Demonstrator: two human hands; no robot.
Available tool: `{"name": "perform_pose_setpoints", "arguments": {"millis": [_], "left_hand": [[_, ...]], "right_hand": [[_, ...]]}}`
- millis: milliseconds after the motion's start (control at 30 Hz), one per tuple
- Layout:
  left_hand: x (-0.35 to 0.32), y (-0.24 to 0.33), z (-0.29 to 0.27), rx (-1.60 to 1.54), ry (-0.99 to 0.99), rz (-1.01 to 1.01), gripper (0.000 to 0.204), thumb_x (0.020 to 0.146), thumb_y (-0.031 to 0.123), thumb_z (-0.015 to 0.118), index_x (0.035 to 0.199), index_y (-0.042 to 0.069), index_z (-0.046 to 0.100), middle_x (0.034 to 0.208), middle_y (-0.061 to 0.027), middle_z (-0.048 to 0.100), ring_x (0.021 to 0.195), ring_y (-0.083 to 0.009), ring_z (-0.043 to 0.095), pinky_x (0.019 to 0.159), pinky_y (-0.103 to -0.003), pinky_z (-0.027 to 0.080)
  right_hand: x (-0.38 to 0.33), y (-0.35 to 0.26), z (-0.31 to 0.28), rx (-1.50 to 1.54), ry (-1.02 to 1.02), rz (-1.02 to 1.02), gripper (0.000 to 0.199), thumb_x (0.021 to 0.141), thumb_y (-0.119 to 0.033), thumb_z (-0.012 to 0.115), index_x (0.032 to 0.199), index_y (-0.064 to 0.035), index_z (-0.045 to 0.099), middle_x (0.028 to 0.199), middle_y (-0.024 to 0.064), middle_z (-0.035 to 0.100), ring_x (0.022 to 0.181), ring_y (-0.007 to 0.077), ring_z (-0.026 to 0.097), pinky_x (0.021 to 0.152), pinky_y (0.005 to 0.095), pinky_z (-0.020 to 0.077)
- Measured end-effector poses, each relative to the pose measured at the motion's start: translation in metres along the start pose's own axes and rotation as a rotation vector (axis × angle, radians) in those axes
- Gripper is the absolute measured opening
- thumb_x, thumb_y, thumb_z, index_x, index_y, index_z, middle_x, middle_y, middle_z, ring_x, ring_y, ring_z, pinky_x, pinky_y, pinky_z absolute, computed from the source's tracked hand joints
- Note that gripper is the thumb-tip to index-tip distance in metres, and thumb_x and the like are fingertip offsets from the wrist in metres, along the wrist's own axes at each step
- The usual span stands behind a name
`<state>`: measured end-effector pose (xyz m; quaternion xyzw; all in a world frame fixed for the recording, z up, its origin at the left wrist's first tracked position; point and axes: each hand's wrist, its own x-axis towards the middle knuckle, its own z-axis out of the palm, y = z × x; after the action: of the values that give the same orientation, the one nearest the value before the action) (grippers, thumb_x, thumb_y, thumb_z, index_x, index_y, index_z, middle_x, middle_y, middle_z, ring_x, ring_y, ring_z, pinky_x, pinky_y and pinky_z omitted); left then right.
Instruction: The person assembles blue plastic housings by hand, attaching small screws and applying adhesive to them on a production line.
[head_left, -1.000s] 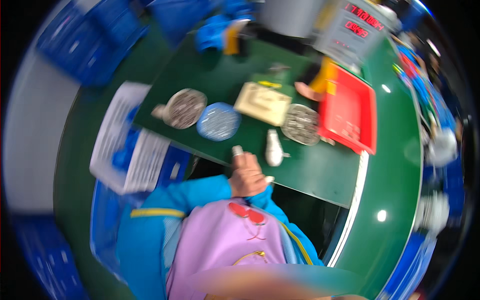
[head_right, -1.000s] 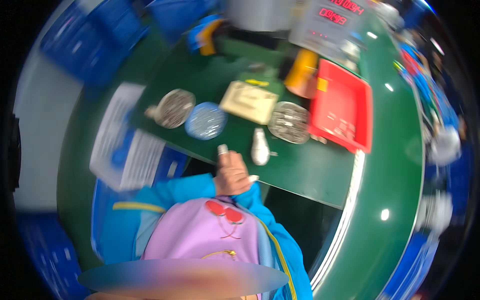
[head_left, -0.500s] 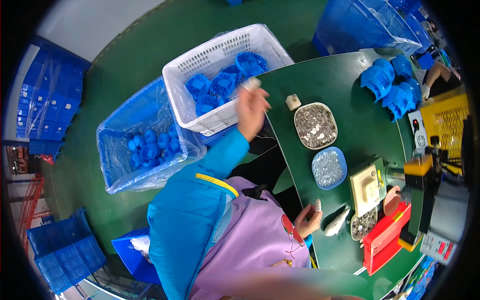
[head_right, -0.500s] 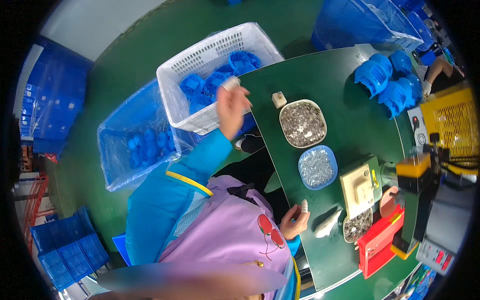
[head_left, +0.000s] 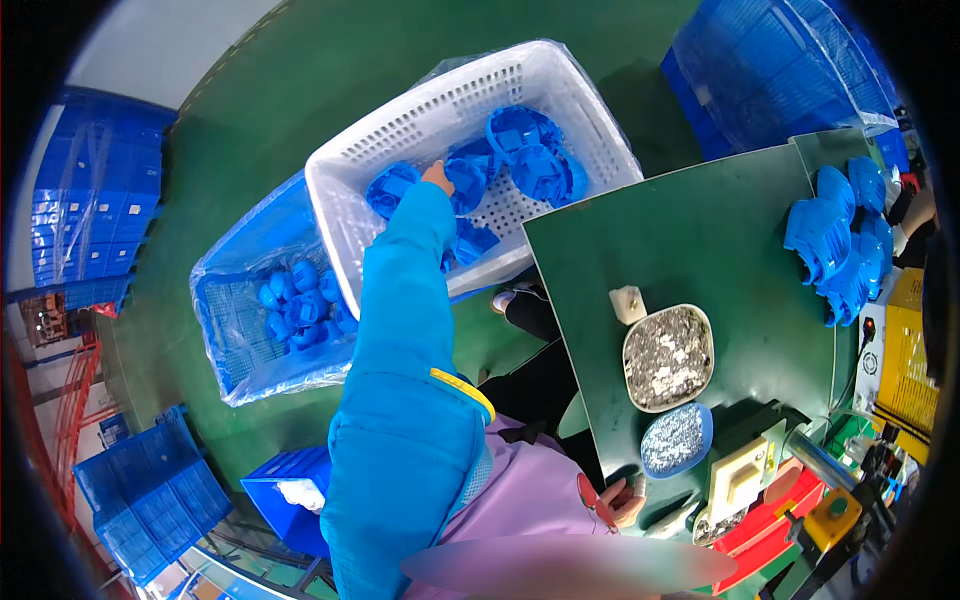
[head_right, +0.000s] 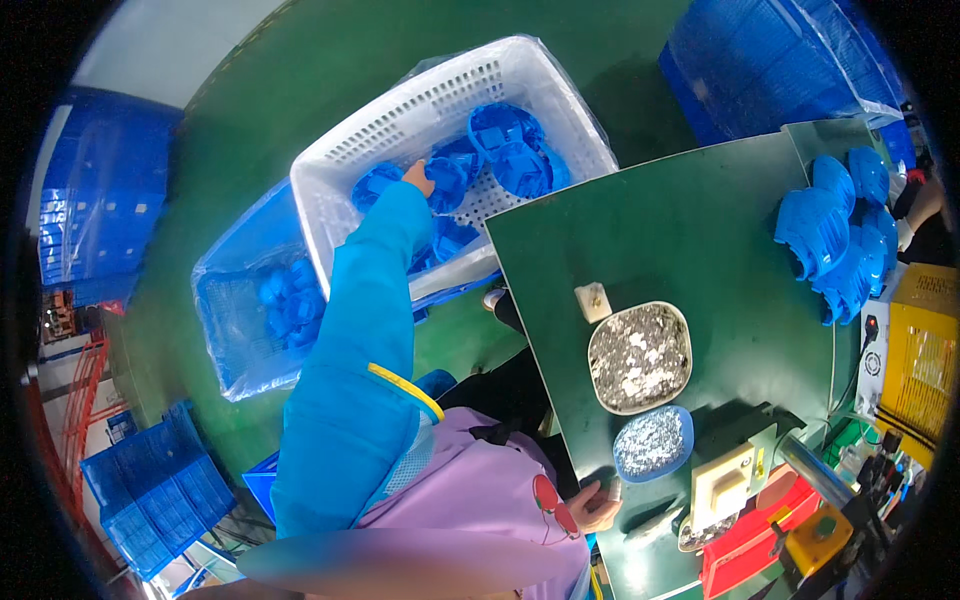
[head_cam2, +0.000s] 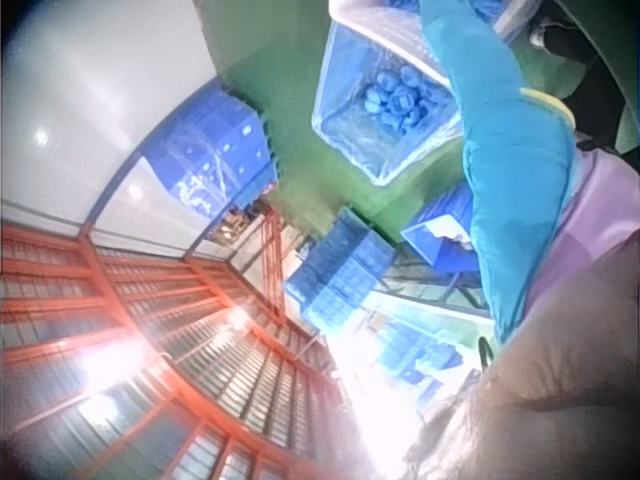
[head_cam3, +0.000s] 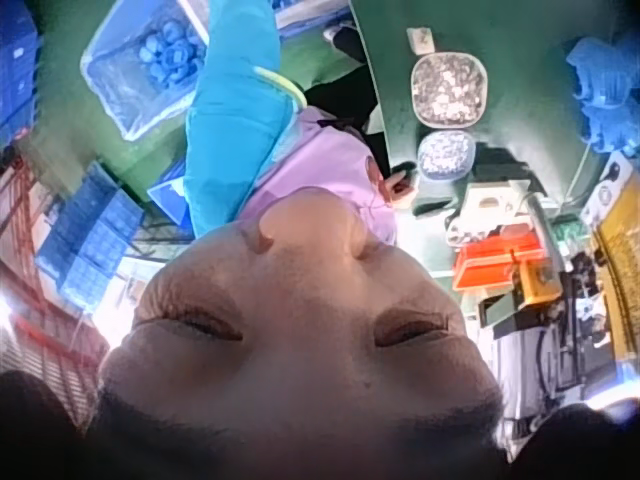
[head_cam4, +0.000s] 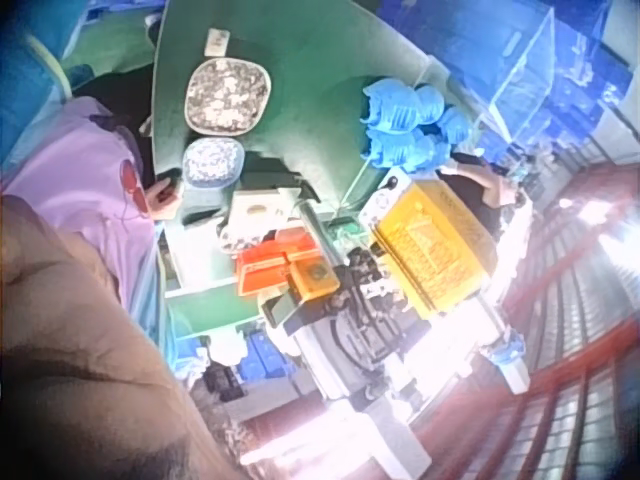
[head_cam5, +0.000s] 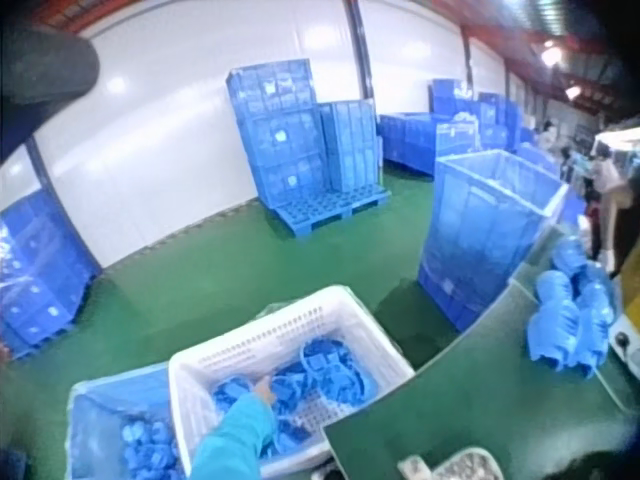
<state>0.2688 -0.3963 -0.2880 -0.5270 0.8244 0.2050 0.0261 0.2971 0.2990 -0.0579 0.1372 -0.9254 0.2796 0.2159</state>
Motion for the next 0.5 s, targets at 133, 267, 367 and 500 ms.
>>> {"name": "perform_pose_setpoints", "arguments": {"millis": [133, 267, 367, 500], "left_hand": [[0.008, 0.002, 0.009, -0.044, -0.089, 0.033, 0.054, 0.084, 0.031, 0.075, 0.127, 0.005, 0.056, 0.119, -0.0216, 0.065, 0.112, -0.0391, 0.062, 0.091, -0.047, 0.052], [0.001, 0.001, -0.003, -0.248, -0.074, 0.082, 0.05, 0.083, 0.041, 0.077, 0.112, 0.003, 0.065, 0.107, -0.0219, 0.069, 0.101, -0.0389, 0.066, 0.084, -0.046, 0.052], [-0.001, -0.021, -0.01, -0.27, 0.152, 0.012, 0.054, 0.081, 0.047, 0.076, 0.103, -0.001, 0.066, 0.099, -0.0231, 0.069, 0.093, -0.0404, 0.066, 0.081, -0.047, 0.051], [0.004, -0.019, -0.026, -0.261, 0.104, -0.088, 0.053, 0.082, 0.046, 0.076, 0.102, -0.002, 0.066, 0.096, -0.0232, 0.069, 0.088, -0.0419, 0.066, 0.078, -0.046, 0.052]], "right_hand": [[0.003, -0.014, -0.001, -0.179, -0.069, 0.094, 0.026, 0.087, -0.019, 0.072, 0.101, 0.0018, 0.066, 0.062, 0.0059, 0.049, 0.046, 0.0163, 0.045, 0.042, 0.0331, 0.031], [0.007, -0.014, -0.008, -0.24, -0.124, 0.041, 0.025, 0.088, -0.018, 0.07, 0.102, 0.0018, 0.066, 0.063, 0.0071, 0.051, 0.047, 0.0174, 0.047, 0.043, 0.033, 0.0334], [0.01, -0.01, -0.005, -0.231, -0.154, 0.001, 0.024, 0.088, -0.018, 0.07, 0.102, 0.0018, 0.066, 0.063, 0.0075, 0.052, 0.047, 0.0179, 0.048, 0.043, 0.0329, 0.0343], [0.007, -0.005, -0.003, -0.254, -0.131, -0.044, 0.024, 0.088, -0.017, 0.069, 0.102, 0.0018, 0.066, 0.063, 0.008, 0.053, 0.047, 0.0183, 0.048, 0.043, 0.0328, 0.035]]}}
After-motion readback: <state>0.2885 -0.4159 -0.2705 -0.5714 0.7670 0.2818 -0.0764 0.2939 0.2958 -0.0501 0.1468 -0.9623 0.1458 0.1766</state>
